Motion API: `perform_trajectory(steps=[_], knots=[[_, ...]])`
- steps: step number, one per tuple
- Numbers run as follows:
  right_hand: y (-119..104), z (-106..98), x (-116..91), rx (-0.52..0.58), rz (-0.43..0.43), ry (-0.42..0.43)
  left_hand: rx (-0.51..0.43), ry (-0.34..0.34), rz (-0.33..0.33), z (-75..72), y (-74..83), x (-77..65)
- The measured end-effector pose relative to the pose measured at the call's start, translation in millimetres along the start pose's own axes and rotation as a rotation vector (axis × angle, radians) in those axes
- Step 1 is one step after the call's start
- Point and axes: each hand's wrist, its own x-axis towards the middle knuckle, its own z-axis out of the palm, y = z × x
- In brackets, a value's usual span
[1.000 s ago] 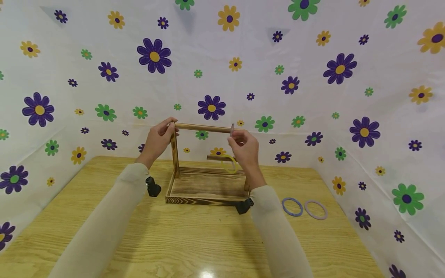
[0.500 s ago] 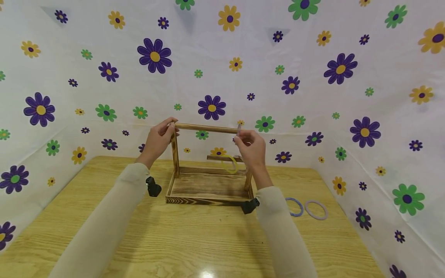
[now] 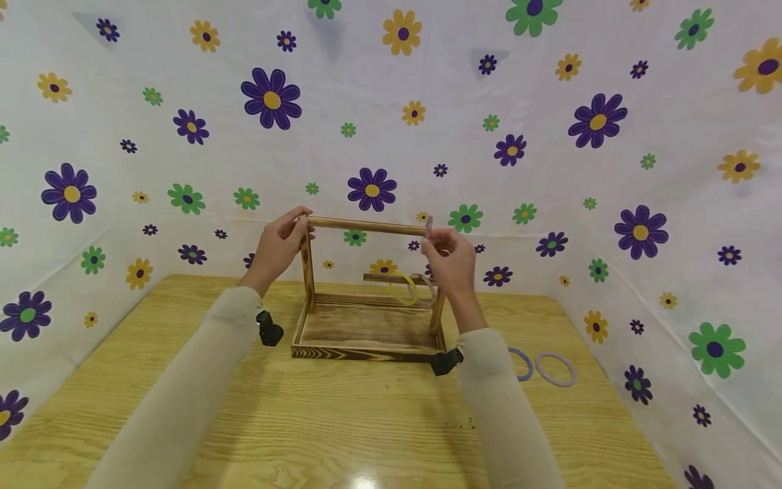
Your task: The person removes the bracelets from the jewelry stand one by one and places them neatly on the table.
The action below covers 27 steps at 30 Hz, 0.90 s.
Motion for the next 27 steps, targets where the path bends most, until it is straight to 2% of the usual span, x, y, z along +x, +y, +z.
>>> perform_trajectory(steps=[12,21,27], knots=[[4,-11,1,-0.001,-0.005,0.017,0.006,0.004,0.003,0.5,-1.9,1.1],[3,-20,-2,-0.057,-0.003,0.042,0.001,0.0,-0.004,1.1,-0.7,-0.5],[2,-29,-5,-0.043,0.008,0.036,-0.016,-0.001,0.001,0.0,0.2,-0.5]])
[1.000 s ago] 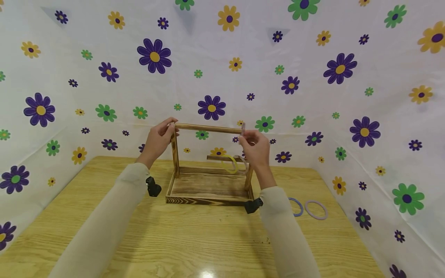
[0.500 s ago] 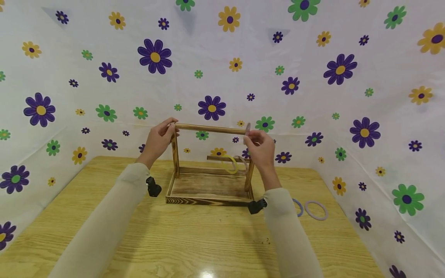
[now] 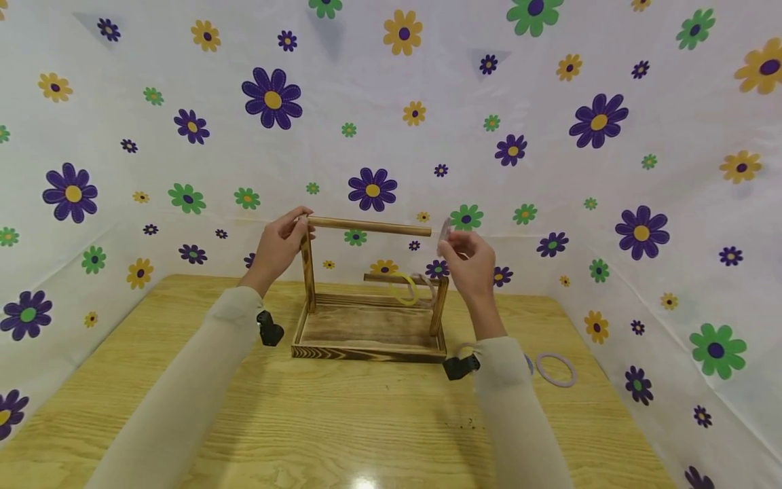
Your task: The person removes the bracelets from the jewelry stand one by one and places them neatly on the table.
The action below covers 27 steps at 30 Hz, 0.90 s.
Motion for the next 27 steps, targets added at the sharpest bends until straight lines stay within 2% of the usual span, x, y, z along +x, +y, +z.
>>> perform_trajectory(steps=[11,27], knots=[[2,-9,-7,0.037,-0.005,-0.016,0.014,0.0,0.009,-0.5,-1.2,0.5],[3,-18,-19,0.031,0.007,-0.025,0.006,-0.003,-0.002,-0.2,-0.6,0.4]])
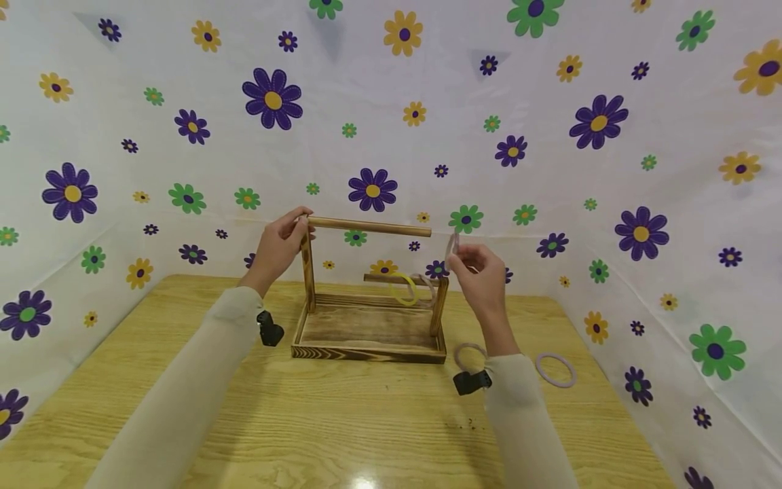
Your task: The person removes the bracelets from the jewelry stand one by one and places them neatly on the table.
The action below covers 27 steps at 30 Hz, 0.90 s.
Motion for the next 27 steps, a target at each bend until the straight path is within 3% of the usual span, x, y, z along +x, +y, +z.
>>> perform_trajectory(steps=[27], knots=[[5,-24,-23,-0.029,0.084,-0.045,-0.009,0.009,-0.001,1.1,0.4,-0.7]])
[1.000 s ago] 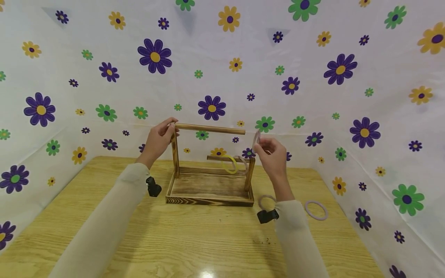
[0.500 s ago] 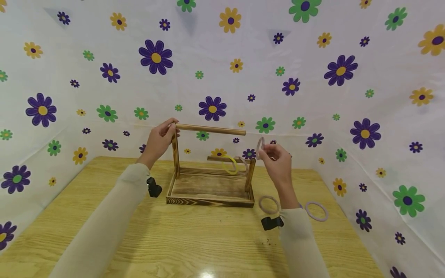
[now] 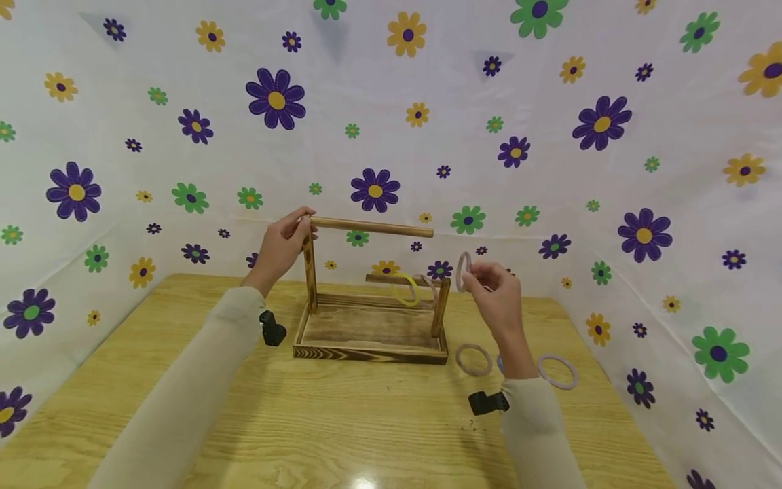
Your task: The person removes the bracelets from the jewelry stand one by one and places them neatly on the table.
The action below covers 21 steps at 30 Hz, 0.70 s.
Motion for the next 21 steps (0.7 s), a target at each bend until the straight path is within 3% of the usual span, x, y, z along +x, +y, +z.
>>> perform_trajectory(steps=[21], knots=[[7,-14,-13,-0.075,0.005,-0.097,-0.001,0.002,-0.006,0.8,0.5,0.1]])
